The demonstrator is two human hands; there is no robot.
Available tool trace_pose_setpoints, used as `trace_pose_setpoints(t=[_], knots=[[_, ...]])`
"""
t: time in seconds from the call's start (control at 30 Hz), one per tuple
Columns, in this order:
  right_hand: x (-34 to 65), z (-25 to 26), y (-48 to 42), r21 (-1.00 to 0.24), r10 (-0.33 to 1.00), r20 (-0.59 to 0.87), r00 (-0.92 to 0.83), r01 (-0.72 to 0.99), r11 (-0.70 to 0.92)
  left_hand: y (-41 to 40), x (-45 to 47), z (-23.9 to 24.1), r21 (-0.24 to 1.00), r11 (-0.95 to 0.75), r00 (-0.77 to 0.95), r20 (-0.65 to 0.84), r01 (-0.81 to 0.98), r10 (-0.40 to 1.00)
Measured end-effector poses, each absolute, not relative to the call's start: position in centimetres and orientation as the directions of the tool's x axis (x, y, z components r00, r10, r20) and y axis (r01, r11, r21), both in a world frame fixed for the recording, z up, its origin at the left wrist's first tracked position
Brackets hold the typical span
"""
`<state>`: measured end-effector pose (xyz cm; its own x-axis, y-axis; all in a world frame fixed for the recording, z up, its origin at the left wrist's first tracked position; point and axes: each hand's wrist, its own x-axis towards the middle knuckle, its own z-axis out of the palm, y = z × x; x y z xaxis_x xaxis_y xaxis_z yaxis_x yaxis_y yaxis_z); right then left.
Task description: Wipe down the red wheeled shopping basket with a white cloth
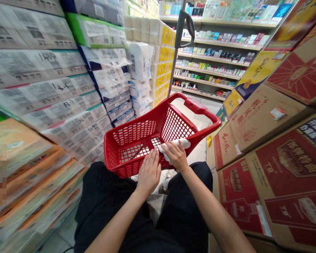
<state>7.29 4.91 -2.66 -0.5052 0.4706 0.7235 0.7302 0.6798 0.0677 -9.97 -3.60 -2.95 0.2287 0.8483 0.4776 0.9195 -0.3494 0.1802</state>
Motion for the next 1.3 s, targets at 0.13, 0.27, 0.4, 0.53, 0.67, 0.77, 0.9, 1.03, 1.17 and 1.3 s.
trace_pose_setpoints(t=[0.13,0.27,0.4,0.53,0.67,0.77,0.9,1.03,1.17,1.3], knots=[[11.4,-1.3,6.2,0.094,0.495,0.712,-0.498,0.766,0.636,-3.5,-10.0,-2.8,0.178,-0.357,0.237,0.477,0.917,0.846],[14.1,0.3,6.8,0.051,0.541,0.728,-0.422,0.819,0.571,-3.5,-10.0,-2.8,0.183,-0.35,0.231,0.472,0.919,0.851],[12.2,-0.1,6.4,-0.163,0.561,0.812,-0.158,0.862,0.479,-3.7,-10.0,-2.8,0.194,-0.354,0.227,0.477,0.915,0.849],[7.6,-1.9,4.9,-0.288,0.563,0.824,-0.06,0.812,0.508,-3.7,-10.1,-2.9,0.203,-0.356,0.226,0.477,0.912,0.849],[3.7,-3.5,3.2,-0.262,0.578,0.8,-0.164,0.77,0.582,-3.7,-10.1,-3.0,0.202,-0.357,0.225,0.482,0.912,0.847],[3.5,-3.6,2.9,-0.193,0.56,0.789,-0.253,0.763,0.617,-3.7,-10.0,-3.0,0.198,-0.357,0.227,0.479,0.913,0.848],[8.1,-1.9,4.2,-0.067,0.541,0.747,-0.388,0.765,0.641,-3.6,-10.0,-2.9,0.198,-0.348,0.221,0.473,0.916,0.853],[13.7,0.5,5.9,-0.07,0.572,0.742,-0.351,0.807,0.586,-3.6,-10.1,-2.8,0.204,-0.359,0.23,0.471,0.911,0.852],[14.0,1.1,6.3,-0.167,0.575,0.786,-0.229,0.816,0.553,-3.6,-10.0,-2.9,0.199,-0.352,0.22,0.485,0.915,0.846],[9.7,-0.4,5.2,-0.309,0.559,0.829,-0.022,0.815,0.49,-3.8,-9.9,-2.9,0.192,-0.345,0.218,0.481,0.918,0.849]])
